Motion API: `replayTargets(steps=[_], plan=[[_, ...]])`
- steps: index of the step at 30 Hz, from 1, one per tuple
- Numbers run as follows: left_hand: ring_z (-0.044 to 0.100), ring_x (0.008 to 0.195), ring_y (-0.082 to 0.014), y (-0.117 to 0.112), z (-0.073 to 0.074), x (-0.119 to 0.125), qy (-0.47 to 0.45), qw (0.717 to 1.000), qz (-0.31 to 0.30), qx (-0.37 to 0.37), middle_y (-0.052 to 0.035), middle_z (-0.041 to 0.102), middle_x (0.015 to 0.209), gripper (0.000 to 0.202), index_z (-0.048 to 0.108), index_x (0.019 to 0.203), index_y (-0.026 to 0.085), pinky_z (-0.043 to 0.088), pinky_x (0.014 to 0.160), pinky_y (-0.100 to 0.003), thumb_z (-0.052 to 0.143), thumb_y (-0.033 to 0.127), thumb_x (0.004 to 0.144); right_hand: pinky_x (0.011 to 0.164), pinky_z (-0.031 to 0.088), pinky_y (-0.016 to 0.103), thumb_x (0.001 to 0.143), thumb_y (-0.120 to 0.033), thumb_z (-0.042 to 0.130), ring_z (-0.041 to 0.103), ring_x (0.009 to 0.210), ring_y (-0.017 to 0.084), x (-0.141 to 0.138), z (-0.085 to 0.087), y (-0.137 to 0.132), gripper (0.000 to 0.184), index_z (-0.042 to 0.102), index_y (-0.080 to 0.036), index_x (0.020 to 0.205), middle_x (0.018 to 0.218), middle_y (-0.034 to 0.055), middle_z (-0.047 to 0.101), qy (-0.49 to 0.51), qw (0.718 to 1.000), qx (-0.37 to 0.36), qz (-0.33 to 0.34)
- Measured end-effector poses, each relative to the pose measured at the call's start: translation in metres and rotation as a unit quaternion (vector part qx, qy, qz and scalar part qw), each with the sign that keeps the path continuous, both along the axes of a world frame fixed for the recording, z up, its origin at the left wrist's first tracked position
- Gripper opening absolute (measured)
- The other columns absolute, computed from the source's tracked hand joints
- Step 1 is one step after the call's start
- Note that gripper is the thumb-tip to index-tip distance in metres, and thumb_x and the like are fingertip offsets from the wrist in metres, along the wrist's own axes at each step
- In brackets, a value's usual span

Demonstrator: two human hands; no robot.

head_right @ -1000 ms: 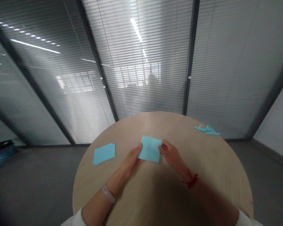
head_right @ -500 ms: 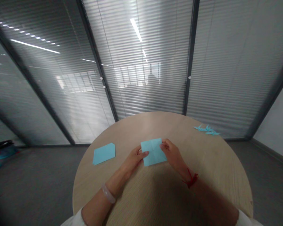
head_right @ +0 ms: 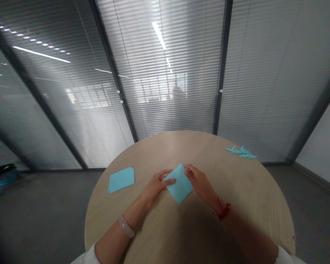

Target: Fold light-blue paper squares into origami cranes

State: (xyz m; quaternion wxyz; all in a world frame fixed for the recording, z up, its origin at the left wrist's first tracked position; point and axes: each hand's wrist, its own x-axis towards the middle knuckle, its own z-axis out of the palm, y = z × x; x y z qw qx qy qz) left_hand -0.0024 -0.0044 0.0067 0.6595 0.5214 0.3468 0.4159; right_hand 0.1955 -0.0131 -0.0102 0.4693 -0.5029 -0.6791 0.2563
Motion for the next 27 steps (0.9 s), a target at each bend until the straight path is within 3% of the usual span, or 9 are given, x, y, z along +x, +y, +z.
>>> replayTargets(steps=[5, 12, 18, 22, 27], plan=[[0.065, 0.070, -0.0203, -0.003, 0.001, 0.001, 0.053, 0.998, -0.036, -0.010, -0.0108, 0.072, 0.084, 0.047, 0.068, 0.097, 0.011, 0.046, 0.066, -0.030, 0.080, 0.042, 0.063, 0.091, 0.045, 0.037, 0.090, -0.035, 0.045, 0.061, 0.103, 0.024, -0.006, 0.005, -0.005, 0.033, 0.066, -0.019, 0.110, 0.113, 0.0097, 0.068, -0.017, 0.999, 0.027, 0.044], [0.061, 0.068, -0.0173, -0.002, -0.008, 0.004, 0.092, 0.991, -0.088, 0.030, -0.0074, 0.071, 0.080, 0.040, 0.072, 0.085, 0.010, 0.043, 0.067, -0.028, 0.078, 0.043, 0.063, 0.087, 0.048, 0.037, 0.087, -0.031, 0.050, 0.063, 0.095, 0.022, -0.012, 0.013, -0.012, 0.029, 0.068, -0.021, 0.108, 0.106, 0.0083, 0.070, -0.066, 0.994, 0.040, 0.071], [0.060, 0.062, -0.0161, -0.002, -0.007, 0.004, 0.051, 0.998, -0.026, 0.011, -0.0071, 0.071, 0.076, 0.039, 0.073, 0.083, 0.010, 0.044, 0.063, -0.028, 0.076, 0.045, 0.065, 0.078, 0.049, 0.034, 0.079, -0.034, 0.060, 0.063, 0.087, 0.022, -0.009, 0.007, -0.008, 0.038, 0.064, -0.020, 0.114, 0.098, 0.0065, 0.069, -0.050, 0.999, 0.006, 0.000], [0.059, 0.059, -0.0151, 0.000, -0.004, 0.003, 0.029, 0.999, 0.029, 0.012, -0.0062, 0.070, 0.071, 0.041, 0.072, 0.079, 0.010, 0.044, 0.062, -0.027, 0.078, 0.047, 0.062, 0.066, 0.049, 0.030, 0.076, -0.034, 0.062, 0.062, 0.072, 0.019, -0.007, 0.006, -0.006, 0.033, 0.065, -0.018, 0.105, 0.083, 0.0033, 0.068, -0.023, 0.999, -0.031, -0.021], [0.062, 0.063, -0.0186, 0.000, -0.003, 0.004, 0.005, 0.999, 0.037, -0.018, -0.0076, 0.070, 0.070, 0.047, 0.072, 0.084, 0.009, 0.046, 0.064, -0.029, 0.076, 0.051, 0.064, 0.069, 0.051, 0.031, 0.074, -0.033, 0.062, 0.064, 0.075, 0.020, -0.010, 0.009, -0.007, 0.029, 0.065, -0.018, 0.098, 0.081, 0.0040, 0.068, 0.065, 0.997, -0.039, -0.027]])
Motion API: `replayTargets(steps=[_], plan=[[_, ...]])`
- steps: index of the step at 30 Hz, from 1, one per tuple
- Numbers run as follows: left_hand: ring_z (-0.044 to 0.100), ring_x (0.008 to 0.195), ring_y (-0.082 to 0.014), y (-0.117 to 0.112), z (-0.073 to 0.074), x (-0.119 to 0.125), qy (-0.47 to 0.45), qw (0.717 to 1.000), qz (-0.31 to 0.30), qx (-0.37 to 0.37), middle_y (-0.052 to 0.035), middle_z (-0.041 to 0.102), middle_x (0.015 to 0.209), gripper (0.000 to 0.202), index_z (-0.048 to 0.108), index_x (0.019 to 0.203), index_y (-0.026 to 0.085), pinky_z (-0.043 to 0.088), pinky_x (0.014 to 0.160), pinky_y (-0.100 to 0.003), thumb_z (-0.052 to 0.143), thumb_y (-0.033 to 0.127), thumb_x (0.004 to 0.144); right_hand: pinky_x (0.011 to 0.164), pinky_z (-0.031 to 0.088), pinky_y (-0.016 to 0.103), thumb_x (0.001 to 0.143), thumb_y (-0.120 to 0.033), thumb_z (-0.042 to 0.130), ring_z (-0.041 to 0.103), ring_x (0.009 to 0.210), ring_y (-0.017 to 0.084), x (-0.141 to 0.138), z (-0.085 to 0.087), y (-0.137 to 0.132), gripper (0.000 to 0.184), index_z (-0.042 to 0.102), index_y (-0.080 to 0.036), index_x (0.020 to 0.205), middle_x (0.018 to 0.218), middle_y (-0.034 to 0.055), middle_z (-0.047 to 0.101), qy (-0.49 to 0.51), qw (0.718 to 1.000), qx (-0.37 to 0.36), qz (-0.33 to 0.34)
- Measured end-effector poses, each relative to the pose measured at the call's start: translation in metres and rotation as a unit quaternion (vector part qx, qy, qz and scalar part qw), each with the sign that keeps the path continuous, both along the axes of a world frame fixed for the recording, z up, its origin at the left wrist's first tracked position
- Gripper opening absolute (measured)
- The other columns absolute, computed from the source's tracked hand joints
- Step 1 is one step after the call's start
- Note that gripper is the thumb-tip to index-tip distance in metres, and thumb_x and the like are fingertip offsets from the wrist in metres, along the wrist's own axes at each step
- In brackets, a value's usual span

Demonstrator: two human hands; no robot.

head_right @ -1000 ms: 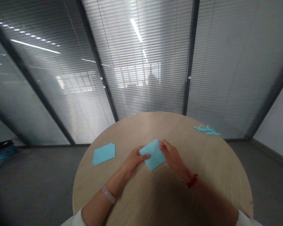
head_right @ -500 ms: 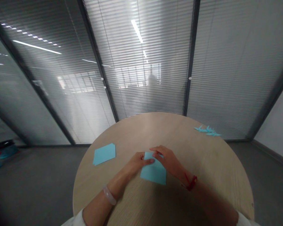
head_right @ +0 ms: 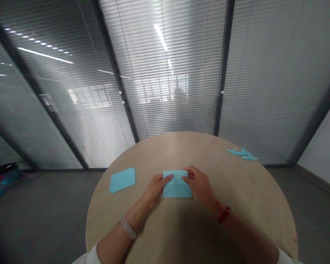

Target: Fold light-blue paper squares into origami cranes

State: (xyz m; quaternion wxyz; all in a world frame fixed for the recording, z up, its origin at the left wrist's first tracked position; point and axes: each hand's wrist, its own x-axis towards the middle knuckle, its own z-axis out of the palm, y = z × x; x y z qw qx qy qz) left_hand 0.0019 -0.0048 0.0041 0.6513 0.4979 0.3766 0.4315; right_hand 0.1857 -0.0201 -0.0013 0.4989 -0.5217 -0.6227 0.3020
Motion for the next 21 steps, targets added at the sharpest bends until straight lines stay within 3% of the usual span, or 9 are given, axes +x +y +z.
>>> replayTargets(steps=[5, 10, 21], plan=[[0.062, 0.062, -0.0188, -0.002, 0.003, 0.002, -0.036, 0.998, 0.032, -0.031, -0.0098, 0.071, 0.071, 0.041, 0.071, 0.082, 0.008, 0.047, 0.065, -0.030, 0.077, 0.045, 0.064, 0.071, 0.051, 0.032, 0.076, -0.033, 0.062, 0.064, 0.077, 0.020, -0.002, 0.005, -0.004, 0.024, 0.071, -0.019, 0.093, 0.086, 0.0052, 0.071, -0.023, 0.999, 0.045, -0.018], [0.061, 0.059, -0.0170, -0.004, 0.005, 0.002, -0.062, 0.997, 0.031, -0.039, -0.0105, 0.071, 0.070, 0.028, 0.070, 0.073, 0.010, 0.048, 0.066, -0.030, 0.072, 0.038, 0.072, 0.070, 0.050, 0.030, 0.082, -0.030, 0.057, 0.062, 0.076, 0.018, -0.003, 0.007, -0.008, 0.025, 0.072, -0.022, 0.100, 0.088, 0.0052, 0.070, -0.061, 0.993, 0.104, -0.008], [0.050, 0.048, -0.0103, -0.006, 0.016, -0.002, -0.054, 0.998, 0.031, -0.032, -0.0024, 0.062, 0.056, 0.023, 0.065, 0.061, 0.013, 0.042, 0.052, -0.022, 0.070, 0.032, 0.073, 0.060, 0.046, 0.025, 0.093, -0.031, 0.048, 0.059, 0.067, 0.015, -0.003, 0.005, -0.011, 0.028, 0.074, -0.026, 0.102, 0.072, 0.0023, 0.059, -0.162, 0.971, 0.174, 0.013]])
